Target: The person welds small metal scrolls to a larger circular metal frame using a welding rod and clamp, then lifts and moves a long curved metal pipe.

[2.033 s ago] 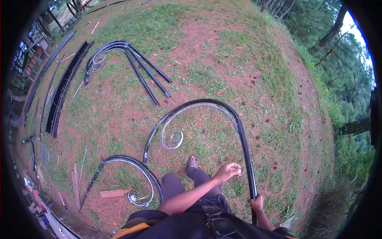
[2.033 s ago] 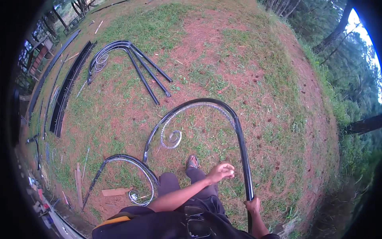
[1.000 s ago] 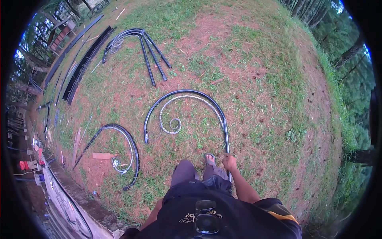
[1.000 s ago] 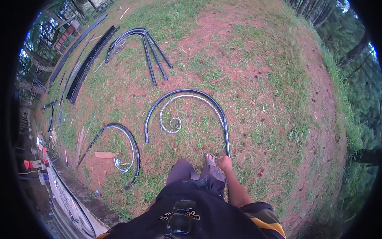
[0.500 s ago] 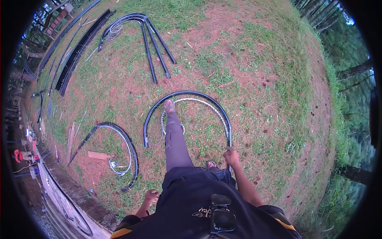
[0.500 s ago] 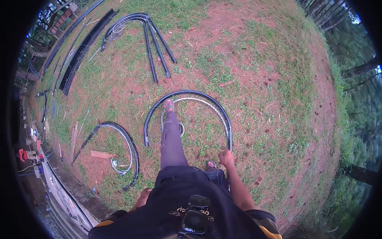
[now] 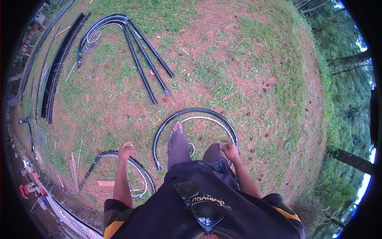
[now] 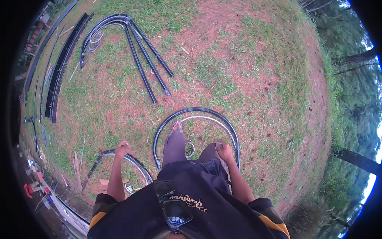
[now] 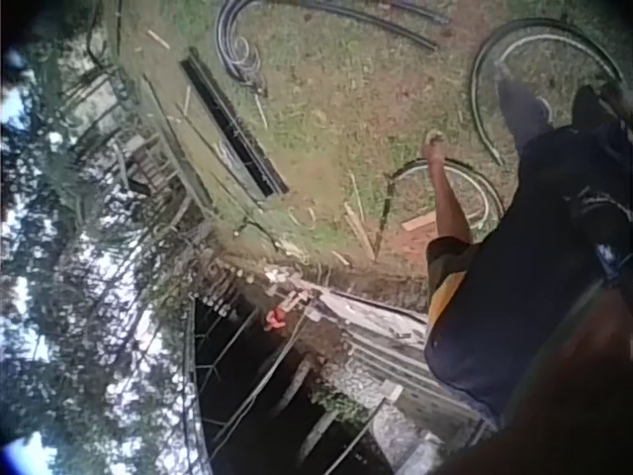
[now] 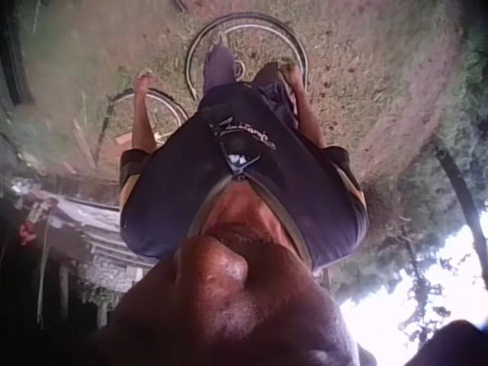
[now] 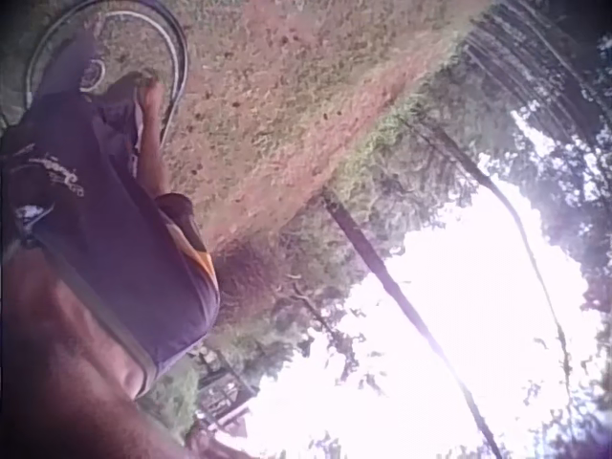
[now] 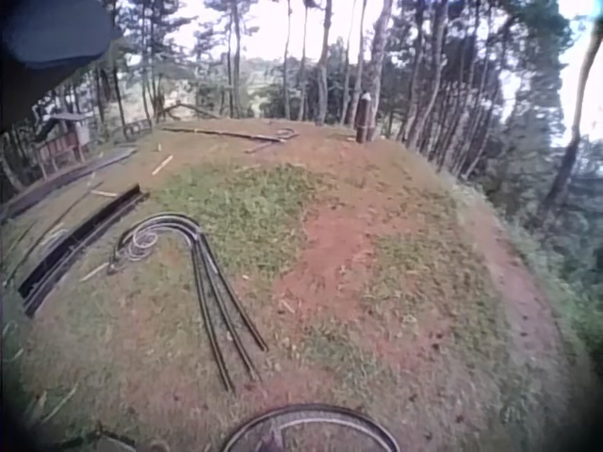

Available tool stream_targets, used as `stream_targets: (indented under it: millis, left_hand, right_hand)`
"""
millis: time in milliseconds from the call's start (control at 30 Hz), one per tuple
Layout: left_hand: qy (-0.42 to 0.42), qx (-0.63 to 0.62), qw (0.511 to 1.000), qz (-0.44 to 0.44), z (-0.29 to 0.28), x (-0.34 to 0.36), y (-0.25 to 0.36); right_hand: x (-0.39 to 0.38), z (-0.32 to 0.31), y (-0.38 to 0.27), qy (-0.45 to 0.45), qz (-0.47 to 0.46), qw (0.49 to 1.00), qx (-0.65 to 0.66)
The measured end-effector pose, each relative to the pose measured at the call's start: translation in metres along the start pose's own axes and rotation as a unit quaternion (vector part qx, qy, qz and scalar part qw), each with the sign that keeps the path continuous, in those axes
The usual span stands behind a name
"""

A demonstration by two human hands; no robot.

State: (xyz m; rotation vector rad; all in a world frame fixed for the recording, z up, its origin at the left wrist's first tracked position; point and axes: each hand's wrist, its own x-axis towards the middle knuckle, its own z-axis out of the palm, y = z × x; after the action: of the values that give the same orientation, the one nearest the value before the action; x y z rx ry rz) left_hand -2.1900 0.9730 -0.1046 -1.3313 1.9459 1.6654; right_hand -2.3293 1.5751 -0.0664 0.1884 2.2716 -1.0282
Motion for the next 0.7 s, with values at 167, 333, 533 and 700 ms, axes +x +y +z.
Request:
stream_targets:
  millis: [167, 333, 533, 700]
  left_hand:
    - [0.072, 0.01, 0.995, 0.075, -0.005, 0.036, 0.11]
    - [0.105, -0.028, 0.991, 0.072, 0.04, -0.001, 0.102]
    - [0.124, -0.002, 0.988, -0.09, 0.153, -0.129, -0.002]
    - [0.075, -0.074, 0.959, -0.262, 0.274, -0.243, -0.04]
  right_hand:
    - [0.007, -0.038, -0.014, 0.028, 0.034, 0.998, -0.041]
    - [0.028, -0.074, 0.022, -0.01, 0.08, 0.99, -0.112]
    - [0.107, -0.159, 0.047, -0.142, 0.024, 0.975, -0.169]
    - [0.17, -0.247, 0.049, -0.07, -0.013, 0.994, -0.085]
